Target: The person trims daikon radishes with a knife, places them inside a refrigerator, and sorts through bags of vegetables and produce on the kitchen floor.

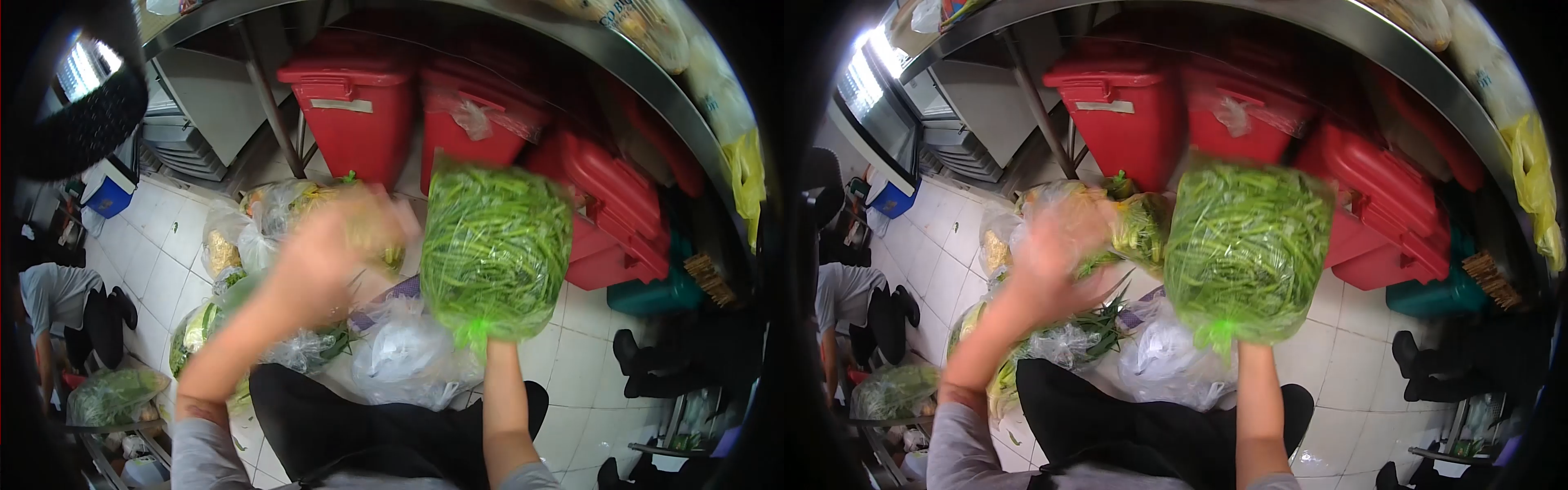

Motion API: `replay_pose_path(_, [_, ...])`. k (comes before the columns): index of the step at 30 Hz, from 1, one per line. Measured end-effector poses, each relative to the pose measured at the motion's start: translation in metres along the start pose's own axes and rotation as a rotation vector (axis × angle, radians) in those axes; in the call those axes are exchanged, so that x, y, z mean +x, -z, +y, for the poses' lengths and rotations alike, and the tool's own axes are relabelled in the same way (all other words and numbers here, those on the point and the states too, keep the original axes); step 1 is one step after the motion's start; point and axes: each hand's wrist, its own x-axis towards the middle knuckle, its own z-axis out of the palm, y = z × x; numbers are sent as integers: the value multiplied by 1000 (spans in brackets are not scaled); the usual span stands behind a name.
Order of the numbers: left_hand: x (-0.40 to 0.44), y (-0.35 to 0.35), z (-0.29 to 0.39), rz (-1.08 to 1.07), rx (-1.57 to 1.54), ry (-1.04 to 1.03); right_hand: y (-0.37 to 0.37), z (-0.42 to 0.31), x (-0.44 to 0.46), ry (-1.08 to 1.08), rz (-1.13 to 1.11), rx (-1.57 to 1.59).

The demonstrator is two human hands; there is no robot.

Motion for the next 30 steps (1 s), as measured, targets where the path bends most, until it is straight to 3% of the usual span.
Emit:
replay_pose_path(2, [59,35,-71,483,318,-198,-17,-17,27,26,-18,-15])
replay_pose_path(3, [86,54,-91,606,423,-162,-26,-19,37,28,-31,-26])
replay_pose_path(4, [108,63,-112,612,549,-55,-30,-19,45,27,-41,-43])
replay_pose_path(6, [156,81,-116,500,752,-63,-41,-22,57,32,-48,-74])
replay_pose_path(8, [174,84,-130,389,459,-93,-53,-26,71,35,-63,-103])
replay_pose_path(16, [177,88,-131,412,394,-51,-110,-60,146,153,-109,-268])
replay_pose_path(24, [179,87,-143,413,436,-109,-201,-166,261,484,-106,-663])
replay_pose_path(30, [179,80,-162,502,478,-189,-191,-212,310,557,-64,-979])
